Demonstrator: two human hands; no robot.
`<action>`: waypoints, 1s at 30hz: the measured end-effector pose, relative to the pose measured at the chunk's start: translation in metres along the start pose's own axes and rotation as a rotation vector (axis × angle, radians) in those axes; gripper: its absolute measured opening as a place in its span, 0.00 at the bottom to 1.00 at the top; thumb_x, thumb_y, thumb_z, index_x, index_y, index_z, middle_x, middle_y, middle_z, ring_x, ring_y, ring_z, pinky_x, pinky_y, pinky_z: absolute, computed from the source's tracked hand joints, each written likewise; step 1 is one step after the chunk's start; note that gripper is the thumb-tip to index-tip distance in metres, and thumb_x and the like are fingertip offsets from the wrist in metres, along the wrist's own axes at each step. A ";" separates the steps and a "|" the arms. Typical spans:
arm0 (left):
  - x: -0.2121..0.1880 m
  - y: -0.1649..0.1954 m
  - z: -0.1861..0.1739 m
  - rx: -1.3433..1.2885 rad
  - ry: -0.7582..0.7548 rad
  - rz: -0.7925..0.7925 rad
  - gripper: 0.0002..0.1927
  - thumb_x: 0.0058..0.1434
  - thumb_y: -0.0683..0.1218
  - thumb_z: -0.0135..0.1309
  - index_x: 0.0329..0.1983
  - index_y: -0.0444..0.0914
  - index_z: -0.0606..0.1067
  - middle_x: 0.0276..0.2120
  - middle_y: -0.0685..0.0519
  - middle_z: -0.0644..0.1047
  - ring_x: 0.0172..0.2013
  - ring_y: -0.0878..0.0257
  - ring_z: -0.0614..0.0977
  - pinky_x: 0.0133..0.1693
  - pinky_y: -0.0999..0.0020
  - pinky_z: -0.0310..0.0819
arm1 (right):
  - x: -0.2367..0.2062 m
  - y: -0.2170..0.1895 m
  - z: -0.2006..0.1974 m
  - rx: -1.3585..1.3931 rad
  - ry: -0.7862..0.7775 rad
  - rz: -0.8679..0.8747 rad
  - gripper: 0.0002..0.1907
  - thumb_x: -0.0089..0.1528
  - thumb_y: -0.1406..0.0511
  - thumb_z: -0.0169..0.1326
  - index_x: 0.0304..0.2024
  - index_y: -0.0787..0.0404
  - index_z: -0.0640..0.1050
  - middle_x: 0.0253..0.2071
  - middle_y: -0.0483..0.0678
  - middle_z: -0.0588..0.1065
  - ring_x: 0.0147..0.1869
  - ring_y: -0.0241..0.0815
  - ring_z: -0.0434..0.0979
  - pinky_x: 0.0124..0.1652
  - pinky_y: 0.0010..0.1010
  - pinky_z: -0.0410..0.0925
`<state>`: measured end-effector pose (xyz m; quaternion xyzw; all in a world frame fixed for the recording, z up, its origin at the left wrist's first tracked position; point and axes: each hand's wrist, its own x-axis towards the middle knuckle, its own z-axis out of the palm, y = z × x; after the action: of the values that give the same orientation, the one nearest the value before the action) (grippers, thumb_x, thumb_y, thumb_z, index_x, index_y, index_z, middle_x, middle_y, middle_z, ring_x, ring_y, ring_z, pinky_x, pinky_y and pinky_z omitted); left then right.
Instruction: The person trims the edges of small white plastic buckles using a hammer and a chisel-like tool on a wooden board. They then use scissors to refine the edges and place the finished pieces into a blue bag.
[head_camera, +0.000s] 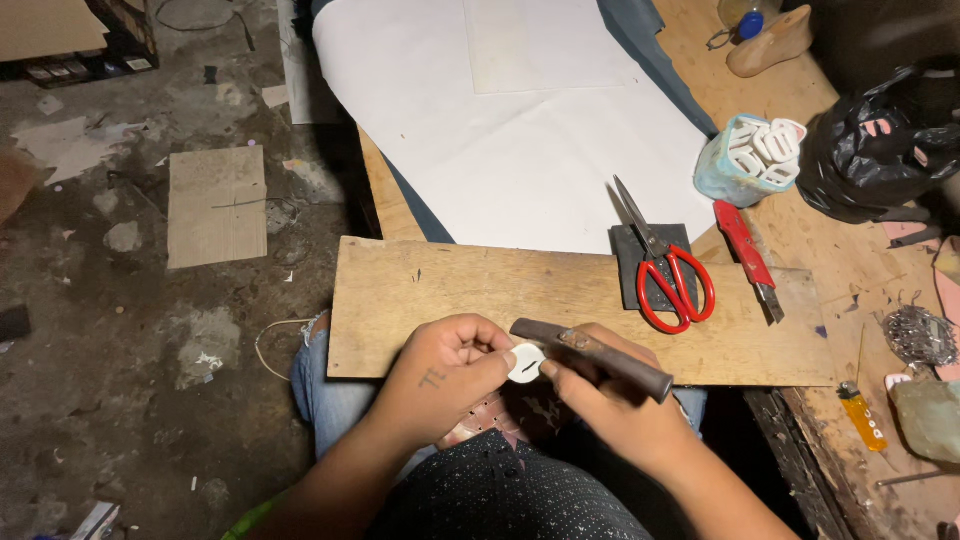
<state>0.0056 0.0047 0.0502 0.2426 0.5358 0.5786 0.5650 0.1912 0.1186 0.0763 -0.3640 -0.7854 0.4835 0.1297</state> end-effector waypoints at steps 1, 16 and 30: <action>0.000 0.000 -0.002 0.001 -0.018 -0.040 0.05 0.63 0.35 0.54 0.40 0.27 0.76 0.26 0.47 0.78 0.22 0.68 0.74 0.23 0.73 0.66 | 0.000 -0.001 -0.001 -0.016 -0.006 -0.114 0.11 0.56 0.65 0.62 0.39 0.64 0.82 0.30 0.49 0.78 0.31 0.38 0.75 0.31 0.29 0.69; 0.003 0.011 -0.001 0.070 0.179 0.012 0.07 0.59 0.37 0.55 0.39 0.29 0.77 0.27 0.50 0.80 0.26 0.69 0.80 0.27 0.75 0.73 | -0.012 -0.021 0.000 -0.352 0.073 -0.655 0.12 0.56 0.64 0.61 0.41 0.61 0.79 0.27 0.48 0.71 0.30 0.49 0.75 0.30 0.38 0.67; 0.004 -0.013 -0.019 -0.126 -0.077 0.016 0.05 0.62 0.36 0.54 0.40 0.30 0.76 0.28 0.49 0.79 0.28 0.67 0.79 0.34 0.74 0.74 | 0.005 -0.006 -0.001 -0.263 0.039 -0.745 0.14 0.53 0.60 0.70 0.29 0.58 0.77 0.20 0.44 0.71 0.21 0.40 0.73 0.21 0.31 0.64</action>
<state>-0.0066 -0.0009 0.0312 0.2330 0.4744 0.6057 0.5948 0.1857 0.1213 0.0815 -0.0770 -0.9163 0.2917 0.2635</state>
